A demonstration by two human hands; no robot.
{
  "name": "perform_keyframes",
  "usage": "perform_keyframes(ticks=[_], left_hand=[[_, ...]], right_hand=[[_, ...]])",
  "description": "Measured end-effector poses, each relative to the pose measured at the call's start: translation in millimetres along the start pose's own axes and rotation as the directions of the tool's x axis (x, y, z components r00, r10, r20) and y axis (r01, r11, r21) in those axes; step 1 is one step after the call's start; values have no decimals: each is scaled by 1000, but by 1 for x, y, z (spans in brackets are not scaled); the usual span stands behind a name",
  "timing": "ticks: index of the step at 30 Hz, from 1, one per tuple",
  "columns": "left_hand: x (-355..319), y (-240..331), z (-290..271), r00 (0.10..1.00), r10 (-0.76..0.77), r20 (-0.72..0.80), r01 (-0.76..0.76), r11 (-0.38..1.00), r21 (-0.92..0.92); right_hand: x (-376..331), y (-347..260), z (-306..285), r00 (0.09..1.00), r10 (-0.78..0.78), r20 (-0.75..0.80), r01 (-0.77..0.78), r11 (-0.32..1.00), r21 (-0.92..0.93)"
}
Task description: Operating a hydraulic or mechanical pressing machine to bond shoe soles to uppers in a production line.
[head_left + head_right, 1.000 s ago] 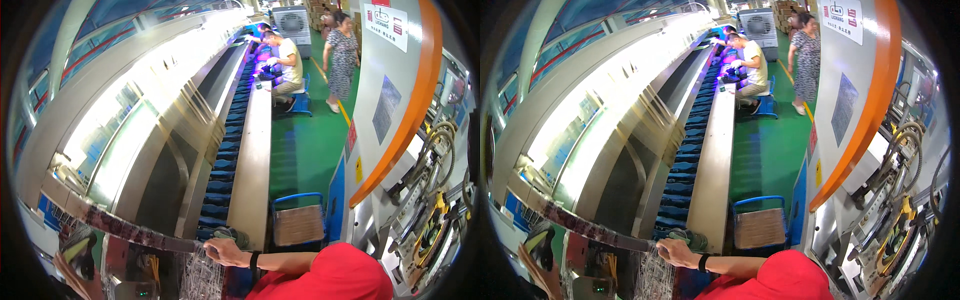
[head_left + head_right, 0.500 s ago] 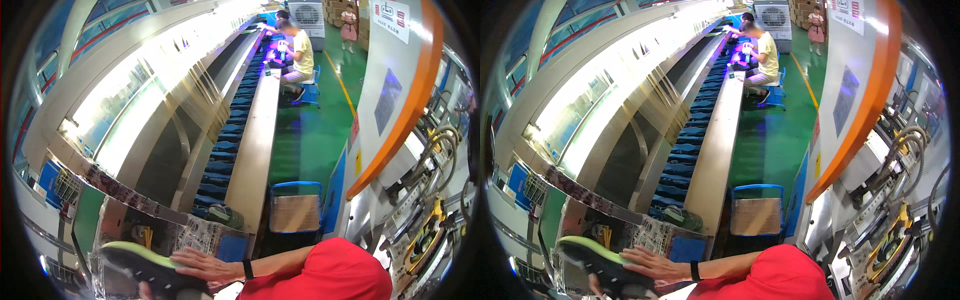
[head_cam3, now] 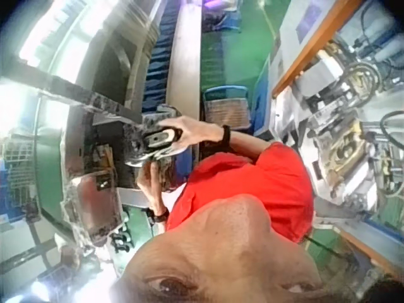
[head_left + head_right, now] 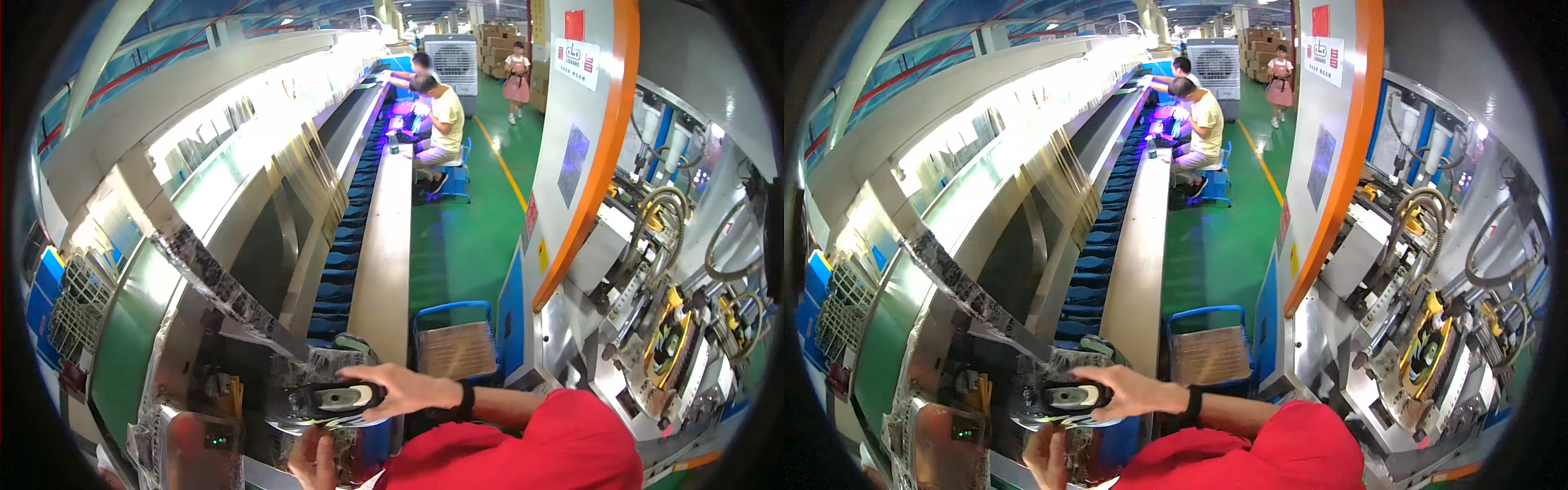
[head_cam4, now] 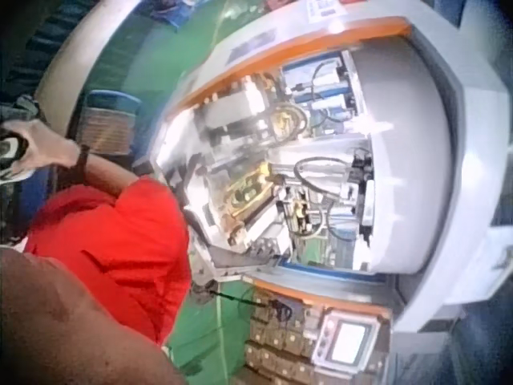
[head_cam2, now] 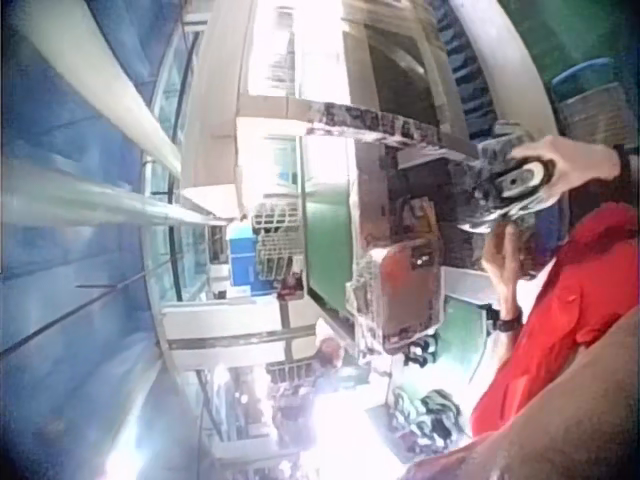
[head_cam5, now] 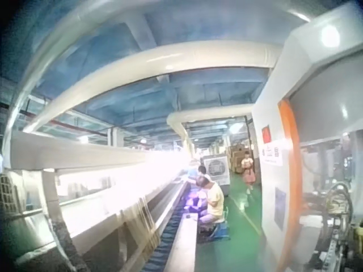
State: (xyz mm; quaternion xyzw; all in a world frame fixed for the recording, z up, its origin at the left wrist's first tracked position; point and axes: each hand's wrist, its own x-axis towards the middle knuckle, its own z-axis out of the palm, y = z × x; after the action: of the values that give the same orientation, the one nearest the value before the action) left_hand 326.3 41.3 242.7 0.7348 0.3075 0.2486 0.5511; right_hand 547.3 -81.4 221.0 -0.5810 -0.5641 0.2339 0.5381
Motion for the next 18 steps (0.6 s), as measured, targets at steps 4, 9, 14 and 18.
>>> perform_keyframes(ticks=[4,9,14,18], left_hand=[[3,-63,3,1000,3,-30,-11,967,-253],[7,-73,-2,998,-7,63,28,941,-337],[6,-67,-11,994,-23,109,54,957,-287],[10,-86,-4,996,14,86,12,957,-290]], right_hand=[[33,-50,-17,977,142,160,-123,985,-122],[85,-53,21,887,370,277,-147,795,-589],[79,-59,55,956,288,57,-160,674,-722],[61,-54,55,981,193,-7,-142,698,-702]])
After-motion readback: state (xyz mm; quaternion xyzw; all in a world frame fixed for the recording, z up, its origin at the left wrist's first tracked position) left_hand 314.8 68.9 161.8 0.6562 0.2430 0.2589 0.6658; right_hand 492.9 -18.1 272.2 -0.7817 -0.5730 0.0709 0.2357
